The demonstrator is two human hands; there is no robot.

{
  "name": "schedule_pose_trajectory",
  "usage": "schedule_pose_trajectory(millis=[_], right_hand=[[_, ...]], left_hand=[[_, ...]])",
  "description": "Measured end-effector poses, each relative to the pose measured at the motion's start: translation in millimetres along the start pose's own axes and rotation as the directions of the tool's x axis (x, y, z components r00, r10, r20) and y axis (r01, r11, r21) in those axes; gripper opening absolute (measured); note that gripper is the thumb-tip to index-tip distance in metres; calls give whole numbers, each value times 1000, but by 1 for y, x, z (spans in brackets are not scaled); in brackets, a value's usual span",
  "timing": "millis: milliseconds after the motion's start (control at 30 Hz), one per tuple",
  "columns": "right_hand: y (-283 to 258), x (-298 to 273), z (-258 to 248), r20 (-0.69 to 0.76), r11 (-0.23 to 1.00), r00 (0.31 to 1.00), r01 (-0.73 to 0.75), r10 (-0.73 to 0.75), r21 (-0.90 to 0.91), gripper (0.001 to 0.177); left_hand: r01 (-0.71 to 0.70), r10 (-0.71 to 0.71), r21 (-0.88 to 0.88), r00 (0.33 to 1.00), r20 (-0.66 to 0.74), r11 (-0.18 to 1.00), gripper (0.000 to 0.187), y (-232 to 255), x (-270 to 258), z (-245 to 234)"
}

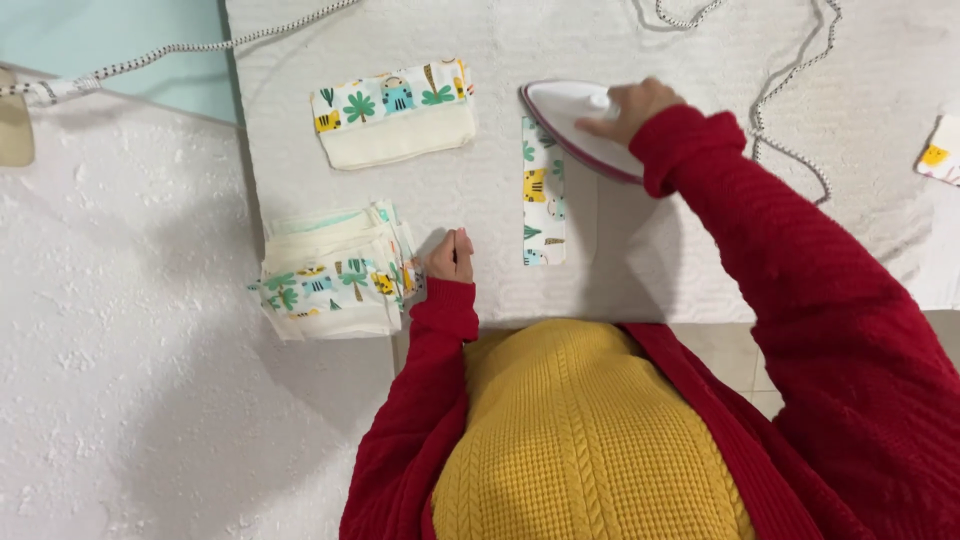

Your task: Ironing and folding small pieces of patterned fabric on a workbench.

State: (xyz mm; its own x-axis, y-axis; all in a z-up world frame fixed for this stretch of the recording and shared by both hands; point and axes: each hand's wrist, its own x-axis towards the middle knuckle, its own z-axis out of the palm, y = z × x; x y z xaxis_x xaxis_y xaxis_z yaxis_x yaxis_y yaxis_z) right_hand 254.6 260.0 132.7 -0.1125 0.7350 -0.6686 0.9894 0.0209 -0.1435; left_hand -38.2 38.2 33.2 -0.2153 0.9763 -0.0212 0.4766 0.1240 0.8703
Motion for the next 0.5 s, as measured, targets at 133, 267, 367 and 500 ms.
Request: schedule_pose_trajectory(millis=[133,267,367,500], right_hand=[[9,27,-2,-87,999,996,-17,14,-29,78],[10,28,0,-63,999,998,4,-7,-51,79],[-2,4,-6,36,1000,999,30,-30,-9,77],[-21,-39,9,224,995,972,90,-77,-48,75]], left_hand=[[7,-7,12,1000,8,1000,45,-3,2,2],[10,-9,-8,1000,11,1000,44,3,2,-1],[17,-17,-20,1000,21,1000,45,-4,3,0],[41,-40,-76,999,20,996,46,-7,2,0]])
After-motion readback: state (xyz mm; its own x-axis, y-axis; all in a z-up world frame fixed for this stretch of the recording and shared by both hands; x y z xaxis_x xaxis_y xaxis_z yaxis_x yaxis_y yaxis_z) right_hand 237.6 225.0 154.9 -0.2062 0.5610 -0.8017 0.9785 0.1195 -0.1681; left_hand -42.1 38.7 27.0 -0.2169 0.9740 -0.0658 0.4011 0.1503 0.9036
